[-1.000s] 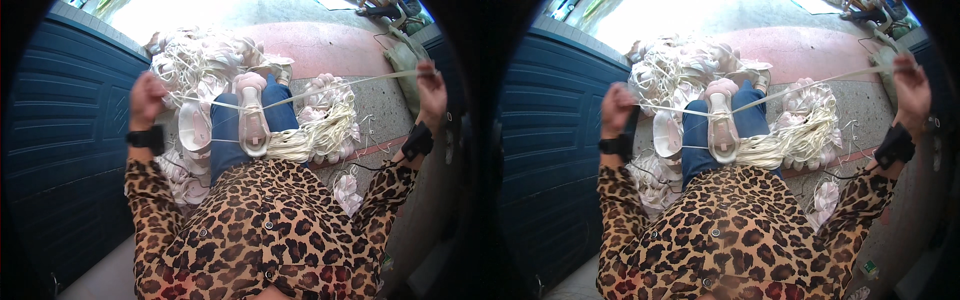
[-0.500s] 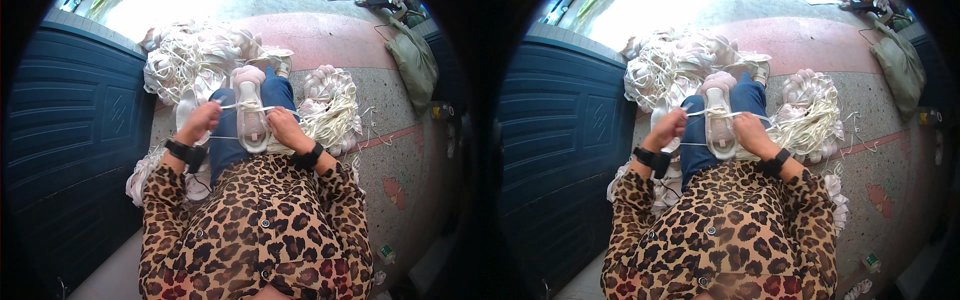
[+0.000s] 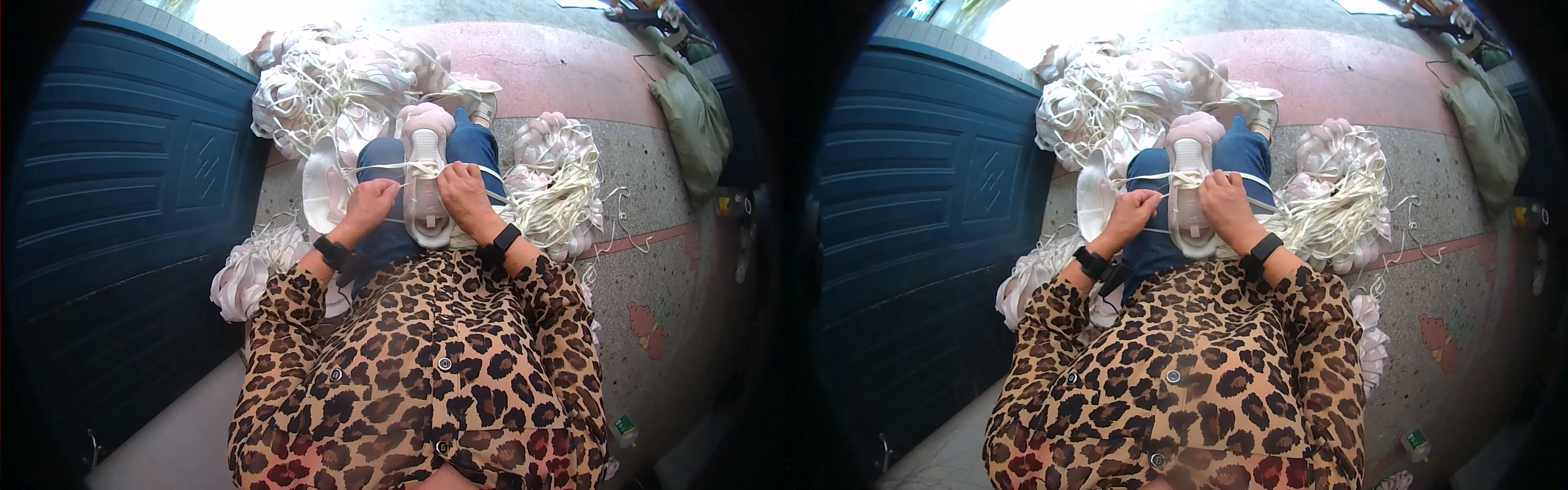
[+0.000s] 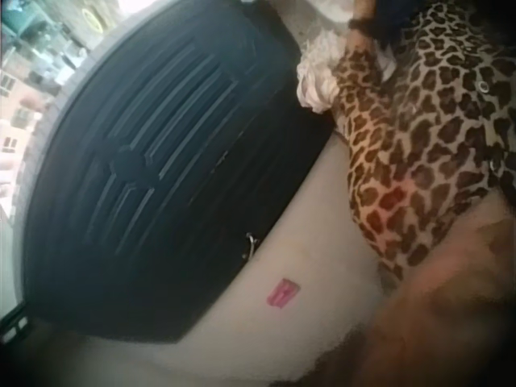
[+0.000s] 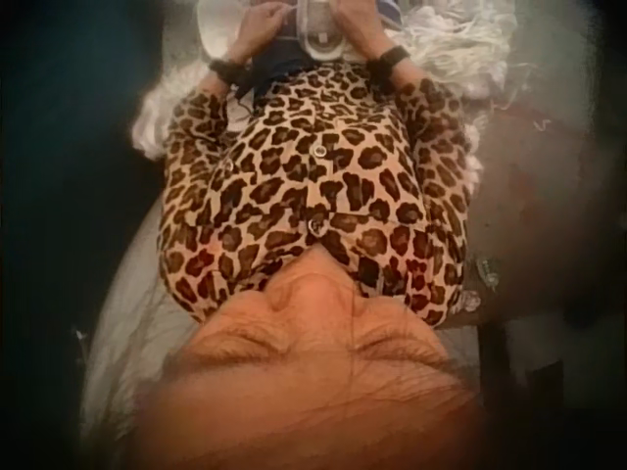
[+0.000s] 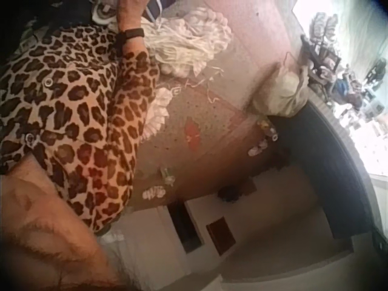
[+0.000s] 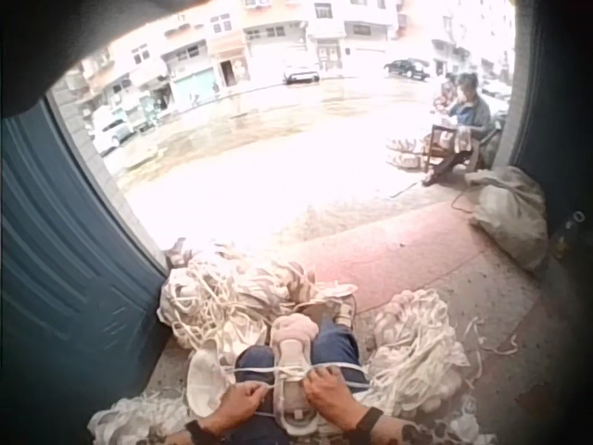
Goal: Manually thread laces through shoe eyelets and components.
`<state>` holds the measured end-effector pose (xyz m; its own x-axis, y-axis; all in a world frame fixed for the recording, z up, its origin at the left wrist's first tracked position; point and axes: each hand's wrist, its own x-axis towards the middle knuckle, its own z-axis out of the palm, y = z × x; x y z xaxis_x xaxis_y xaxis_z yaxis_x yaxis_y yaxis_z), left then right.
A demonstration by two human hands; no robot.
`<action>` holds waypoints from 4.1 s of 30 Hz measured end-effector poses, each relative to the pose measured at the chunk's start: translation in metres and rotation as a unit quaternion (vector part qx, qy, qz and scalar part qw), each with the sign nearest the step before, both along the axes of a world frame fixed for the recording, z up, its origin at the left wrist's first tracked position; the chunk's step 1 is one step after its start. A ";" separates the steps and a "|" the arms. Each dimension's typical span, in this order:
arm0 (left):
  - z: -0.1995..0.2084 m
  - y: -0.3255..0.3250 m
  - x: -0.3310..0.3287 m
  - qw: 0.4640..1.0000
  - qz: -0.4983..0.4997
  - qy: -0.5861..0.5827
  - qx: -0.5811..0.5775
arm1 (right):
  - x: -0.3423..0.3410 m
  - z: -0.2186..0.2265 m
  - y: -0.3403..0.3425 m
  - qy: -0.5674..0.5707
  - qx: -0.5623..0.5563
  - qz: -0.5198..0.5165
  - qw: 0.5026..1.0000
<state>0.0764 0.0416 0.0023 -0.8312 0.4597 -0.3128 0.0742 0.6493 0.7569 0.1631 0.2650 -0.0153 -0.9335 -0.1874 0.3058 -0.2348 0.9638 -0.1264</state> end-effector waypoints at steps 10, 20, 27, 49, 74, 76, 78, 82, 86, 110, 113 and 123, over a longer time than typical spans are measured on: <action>0.012 0.017 0.001 0.970 -0.106 0.204 -0.078 | 0.002 0.007 0.011 0.030 -0.070 -0.061 0.995; 0.001 0.027 -0.013 0.982 -0.126 0.107 -0.089 | 0.004 0.009 0.012 -0.002 -0.079 -0.051 0.996; 0.005 0.049 0.005 0.920 -0.214 0.249 -0.213 | 0.001 0.006 0.012 -0.005 -0.086 -0.035 0.996; 0.039 0.058 0.012 0.781 -0.340 0.442 -0.281 | 0.007 0.001 0.023 -0.026 -0.192 0.027 0.981; 0.031 0.060 0.007 0.935 -0.193 0.292 -0.054 | 0.040 0.031 0.011 -0.159 -0.296 0.153 0.930; 0.030 0.066 0.015 0.908 -0.201 0.355 -0.095 | 0.032 0.033 0.014 -0.161 -0.344 0.058 0.923; 0.032 0.062 0.022 0.883 -0.207 0.397 -0.140 | 0.022 0.026 0.015 -0.131 -0.430 -0.026 0.893; 0.031 0.054 0.023 0.869 -0.213 0.412 -0.171 | 0.011 0.017 0.019 -0.116 -0.442 -0.083 0.886; 0.030 0.058 0.021 0.872 -0.215 0.396 -0.190 | 0.004 0.017 0.017 -0.172 -0.614 -0.099 0.764; 0.028 0.058 0.018 0.900 -0.237 0.345 -0.124 | 0.010 0.017 0.015 -0.116 -0.131 -0.031 0.984; 0.035 0.066 0.021 0.892 -0.248 0.330 -0.185 | 0.007 0.016 0.011 -0.148 -0.093 -0.050 0.983; -0.010 0.063 0.006 0.991 -0.091 0.089 0.048 | 0.001 0.022 0.005 -0.172 -0.063 -0.027 0.983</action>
